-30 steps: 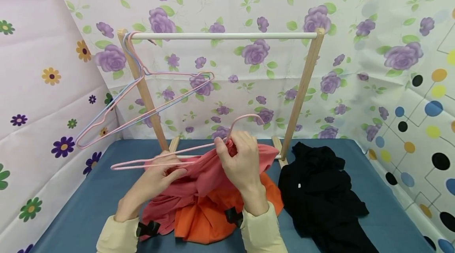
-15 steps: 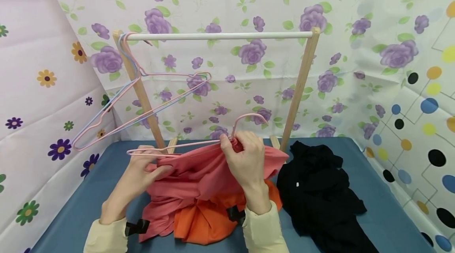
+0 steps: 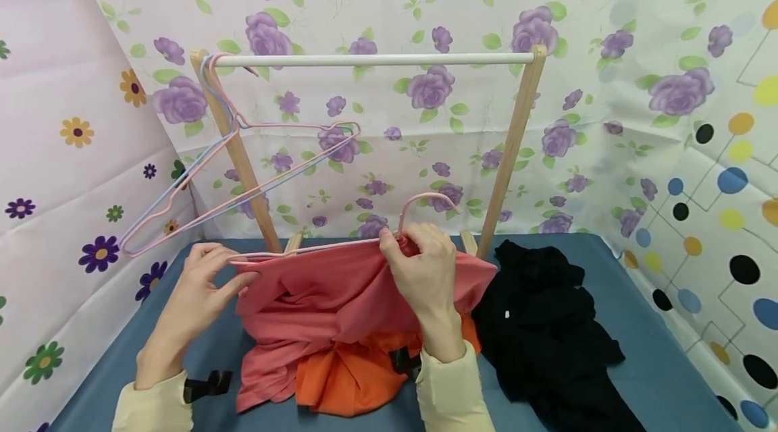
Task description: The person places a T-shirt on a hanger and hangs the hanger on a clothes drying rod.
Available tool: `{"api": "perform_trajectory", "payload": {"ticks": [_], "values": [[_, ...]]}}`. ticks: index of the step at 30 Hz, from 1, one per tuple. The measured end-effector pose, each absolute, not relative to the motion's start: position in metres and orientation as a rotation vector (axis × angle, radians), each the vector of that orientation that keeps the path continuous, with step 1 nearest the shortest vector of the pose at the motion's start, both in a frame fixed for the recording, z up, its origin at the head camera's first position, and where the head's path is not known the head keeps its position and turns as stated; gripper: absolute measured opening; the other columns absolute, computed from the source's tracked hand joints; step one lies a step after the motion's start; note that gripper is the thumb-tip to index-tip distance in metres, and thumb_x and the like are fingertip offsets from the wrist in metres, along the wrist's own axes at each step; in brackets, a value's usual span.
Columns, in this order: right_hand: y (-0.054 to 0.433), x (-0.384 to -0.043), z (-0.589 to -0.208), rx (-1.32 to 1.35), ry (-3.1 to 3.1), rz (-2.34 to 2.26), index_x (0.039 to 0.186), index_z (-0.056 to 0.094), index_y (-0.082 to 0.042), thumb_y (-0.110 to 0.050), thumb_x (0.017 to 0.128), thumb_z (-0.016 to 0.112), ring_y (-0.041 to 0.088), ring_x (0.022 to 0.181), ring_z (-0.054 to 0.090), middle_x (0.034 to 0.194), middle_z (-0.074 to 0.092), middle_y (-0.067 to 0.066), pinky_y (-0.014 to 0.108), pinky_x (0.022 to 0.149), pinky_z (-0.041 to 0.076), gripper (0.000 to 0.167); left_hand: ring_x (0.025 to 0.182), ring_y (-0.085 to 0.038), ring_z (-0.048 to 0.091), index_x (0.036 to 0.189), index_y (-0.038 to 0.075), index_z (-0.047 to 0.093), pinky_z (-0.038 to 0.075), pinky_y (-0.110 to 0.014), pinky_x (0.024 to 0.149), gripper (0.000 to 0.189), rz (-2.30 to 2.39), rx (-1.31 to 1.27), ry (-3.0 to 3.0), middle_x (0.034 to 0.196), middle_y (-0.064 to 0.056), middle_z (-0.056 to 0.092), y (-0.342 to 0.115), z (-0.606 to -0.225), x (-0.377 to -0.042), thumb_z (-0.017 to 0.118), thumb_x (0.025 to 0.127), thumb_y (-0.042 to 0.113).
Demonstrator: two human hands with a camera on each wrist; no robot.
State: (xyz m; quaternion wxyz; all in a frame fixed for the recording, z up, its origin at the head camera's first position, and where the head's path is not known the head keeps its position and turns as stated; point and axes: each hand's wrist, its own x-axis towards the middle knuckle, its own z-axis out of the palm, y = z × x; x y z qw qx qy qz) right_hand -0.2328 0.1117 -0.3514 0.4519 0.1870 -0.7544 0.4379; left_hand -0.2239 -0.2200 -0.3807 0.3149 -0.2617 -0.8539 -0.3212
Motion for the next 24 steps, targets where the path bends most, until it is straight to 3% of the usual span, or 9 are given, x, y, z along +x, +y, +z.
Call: {"api": "perform_trajectory", "payload": {"ticks": [11,20,22,24], "values": [[0.113,-0.234,-0.352,0.436,-1.899,1.073,0.061,0.063,-0.012,-0.025,0.085,0.073,0.013,0.054,0.047,0.056,0.052,-0.005,0.033,0.064,0.037,0.03,0.096,-0.023,0.043,0.091,0.009,0.071,0.028,-0.048,0.085,0.028,-0.746,-0.695,-2.181,0.09,-0.003,0.066,-0.232,-0.371,-0.217,0.084,0.069,-0.002],[0.112,-0.232,-0.354,0.428,-1.936,1.071,0.058,0.06,-0.015,-0.025,0.085,0.074,0.011,0.056,0.044,0.055,0.049,-0.009,0.032,0.063,0.028,0.032,0.09,-0.024,0.044,0.087,0.01,0.071,0.028,-0.044,0.083,0.031,-0.697,-0.71,-2.097,0.087,-0.002,0.067,-0.238,-0.369,-0.216,0.085,0.064,-0.005],[0.112,-0.231,-0.354,0.424,-1.943,1.081,0.058,0.059,-0.015,-0.024,0.086,0.074,0.012,0.055,0.043,0.054,0.048,-0.009,0.032,0.064,0.027,0.033,0.089,-0.024,0.045,0.088,0.01,0.073,0.028,-0.043,0.082,0.029,-0.686,-0.721,-2.075,0.088,-0.002,0.067,-0.237,-0.367,-0.215,0.085,0.065,-0.003],[0.112,-0.23,-0.353,0.421,-1.949,1.091,0.058,0.06,-0.015,-0.024,0.086,0.074,0.012,0.055,0.043,0.053,0.048,-0.009,0.033,0.065,0.027,0.033,0.088,-0.025,0.045,0.09,0.01,0.074,0.028,-0.043,0.082,0.016,-0.669,-0.723,-2.067,0.088,-0.003,0.067,-0.238,-0.365,-0.214,0.082,0.076,0.011]]}}
